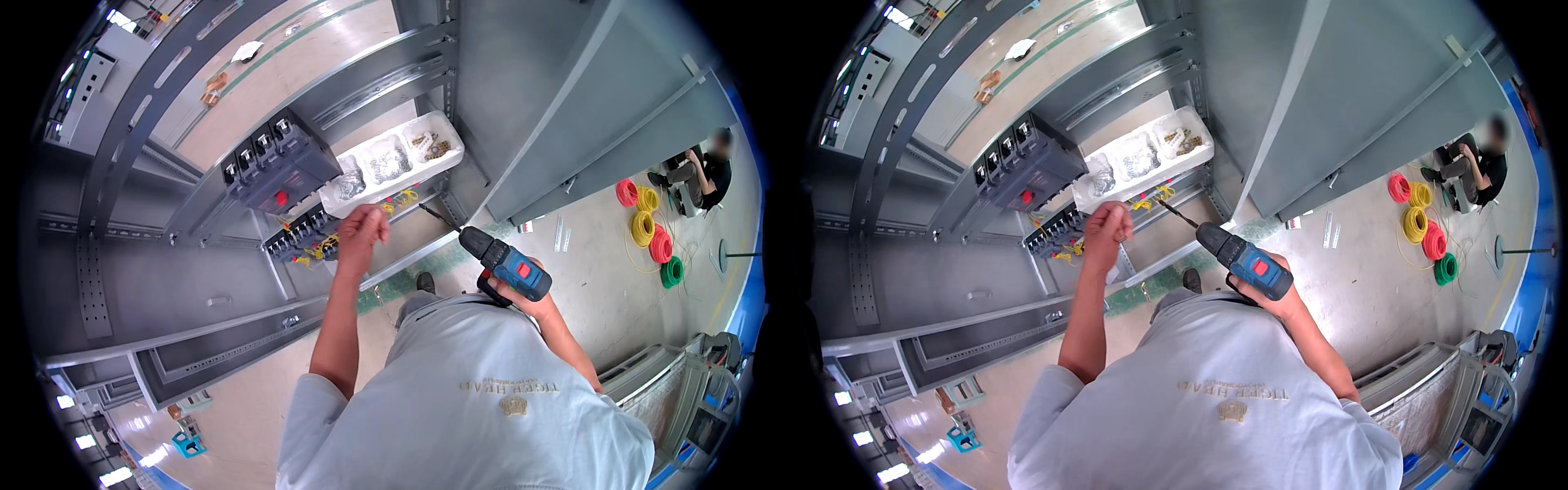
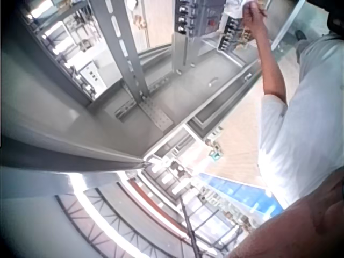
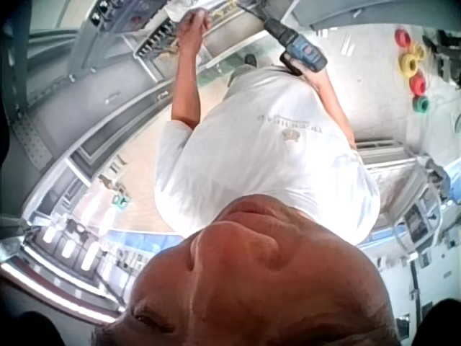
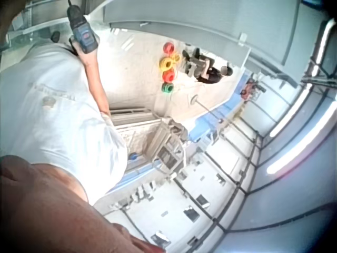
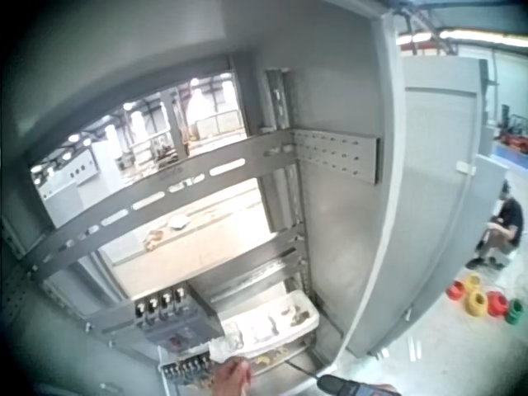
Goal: The person uses a cordless drill to fasten screws into a metal electrical cabinet. They repeatedly pick screws from a white tray and drive them into the cabinet frame to secure internal components.
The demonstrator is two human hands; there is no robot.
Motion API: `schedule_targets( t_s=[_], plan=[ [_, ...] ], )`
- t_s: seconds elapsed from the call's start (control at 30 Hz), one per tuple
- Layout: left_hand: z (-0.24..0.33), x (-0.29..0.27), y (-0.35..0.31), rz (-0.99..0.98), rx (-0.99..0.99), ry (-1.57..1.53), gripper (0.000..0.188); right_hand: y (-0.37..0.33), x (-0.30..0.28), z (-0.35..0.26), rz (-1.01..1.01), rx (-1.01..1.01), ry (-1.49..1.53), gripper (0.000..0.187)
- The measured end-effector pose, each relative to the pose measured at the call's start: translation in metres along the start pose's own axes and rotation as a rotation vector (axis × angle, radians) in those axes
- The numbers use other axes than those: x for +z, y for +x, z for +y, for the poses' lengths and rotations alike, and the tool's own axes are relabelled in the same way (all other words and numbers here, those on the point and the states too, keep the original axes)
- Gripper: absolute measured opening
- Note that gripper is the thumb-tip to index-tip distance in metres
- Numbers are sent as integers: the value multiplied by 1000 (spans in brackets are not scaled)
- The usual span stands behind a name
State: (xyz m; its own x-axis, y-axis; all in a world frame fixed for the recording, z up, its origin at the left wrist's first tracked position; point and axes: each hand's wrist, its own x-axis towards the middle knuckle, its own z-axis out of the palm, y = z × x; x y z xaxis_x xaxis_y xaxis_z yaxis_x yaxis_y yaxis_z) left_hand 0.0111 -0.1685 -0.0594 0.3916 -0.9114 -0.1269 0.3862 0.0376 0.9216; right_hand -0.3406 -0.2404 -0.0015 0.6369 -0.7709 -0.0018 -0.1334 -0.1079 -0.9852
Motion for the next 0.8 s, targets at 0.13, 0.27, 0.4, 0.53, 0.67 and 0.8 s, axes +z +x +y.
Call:
schedule_targets(
  t_s=[0.13, 0.27, 0.4, 0.53, 0.67, 0.8],
  plan=[
    [-8, 31, -17, -88, -38, -354, 16, 0, 0, -4, -76, -76, 15, 19],
    [-10, 34, -18, -123, -69, -466, 17, 5, -2, -13, -131, -117, 9, 17],
    [-5, 33, -22, -167, -91, -488, 18, 6, -1, -12, -131, -193, -51, 16],
    [-5, 29, -20, -195, -92, -441, 18, 4, -2, -16, -141, -193, -58, 16],
    [-4, 29, -17, -204, -109, -387, 16, 0, -2, -13, -148, -175, -28, 17],
    [4, 25, -15, -263, -120, -237, 14, -2, -6, -15, -167, -131, -68, 18]
  ],
)
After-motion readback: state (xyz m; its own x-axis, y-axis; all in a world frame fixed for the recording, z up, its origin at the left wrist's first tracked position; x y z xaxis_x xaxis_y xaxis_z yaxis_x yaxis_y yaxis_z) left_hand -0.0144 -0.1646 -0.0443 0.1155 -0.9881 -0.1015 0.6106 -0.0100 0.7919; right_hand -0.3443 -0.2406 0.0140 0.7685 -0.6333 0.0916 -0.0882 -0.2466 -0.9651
